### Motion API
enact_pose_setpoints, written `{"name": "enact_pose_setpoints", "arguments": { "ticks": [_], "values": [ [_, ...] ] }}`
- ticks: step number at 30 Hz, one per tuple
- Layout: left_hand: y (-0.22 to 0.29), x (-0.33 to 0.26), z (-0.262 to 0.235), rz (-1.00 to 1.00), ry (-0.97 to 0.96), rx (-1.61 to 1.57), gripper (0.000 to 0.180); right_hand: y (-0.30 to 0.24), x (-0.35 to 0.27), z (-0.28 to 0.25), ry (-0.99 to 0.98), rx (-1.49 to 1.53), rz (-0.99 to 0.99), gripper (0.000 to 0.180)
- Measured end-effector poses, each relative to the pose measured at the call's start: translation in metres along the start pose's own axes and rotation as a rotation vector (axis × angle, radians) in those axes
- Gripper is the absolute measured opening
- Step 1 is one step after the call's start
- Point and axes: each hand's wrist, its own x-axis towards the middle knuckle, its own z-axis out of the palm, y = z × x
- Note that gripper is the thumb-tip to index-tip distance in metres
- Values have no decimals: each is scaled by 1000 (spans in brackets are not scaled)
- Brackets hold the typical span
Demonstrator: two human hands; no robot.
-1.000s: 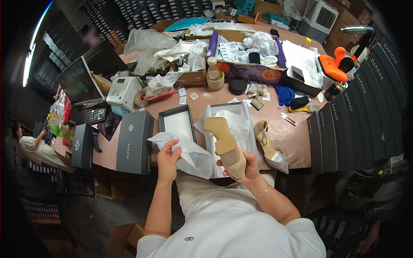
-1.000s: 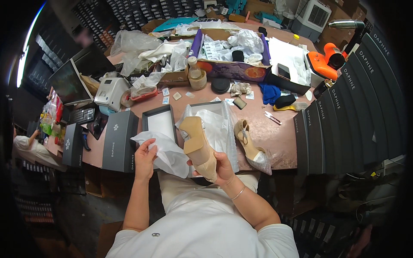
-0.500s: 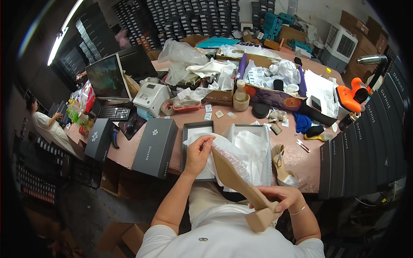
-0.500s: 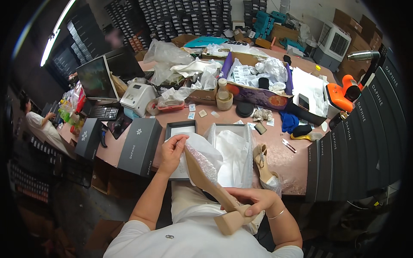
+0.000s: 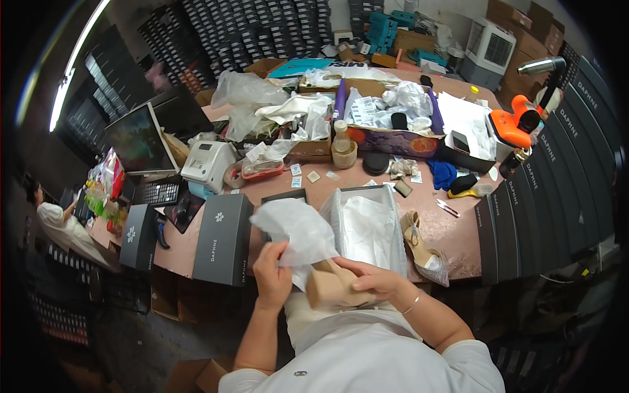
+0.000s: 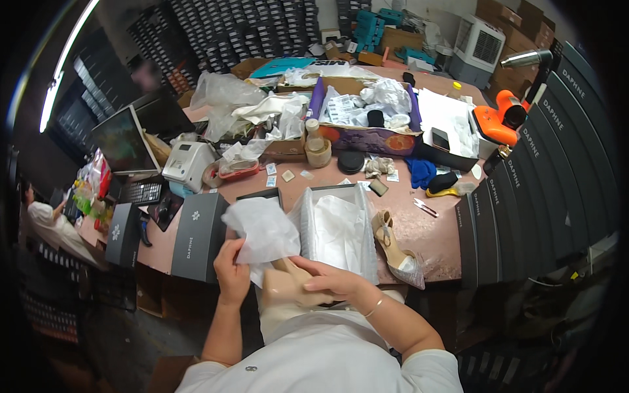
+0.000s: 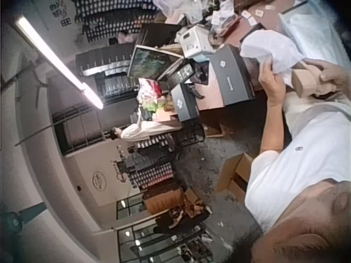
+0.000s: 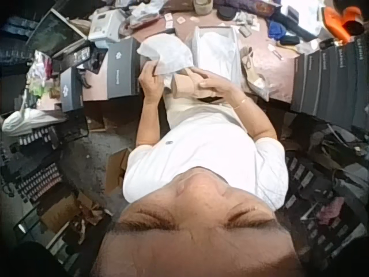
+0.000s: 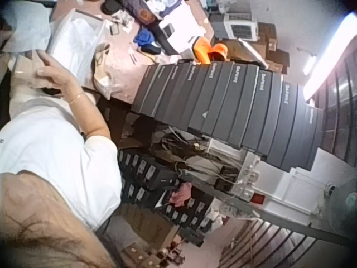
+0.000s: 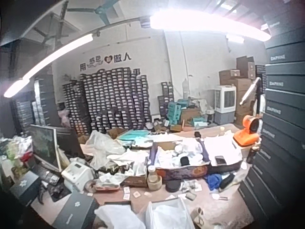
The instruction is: Packing finished high-heeled shoes into boxes with protective paper and inserts.
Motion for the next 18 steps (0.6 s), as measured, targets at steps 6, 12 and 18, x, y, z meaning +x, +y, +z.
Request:
{"name": "enact_pose_setpoints", "arguments": {
  "ticks": [6, 12, 18],
  "values": [
    [-6, 2, -24, 194, 199, 84, 20, 16, 24, 0, 162, -375, -223, 99],
    [-1, -4, -6, 217, 33, 24, 39, 22, 44, 30, 444, 77, -335, 75],
    [-6, -2, -5, 269, 84, 57, 42, 11, 57, -10, 428, -587, -225, 60]
  ]
}}
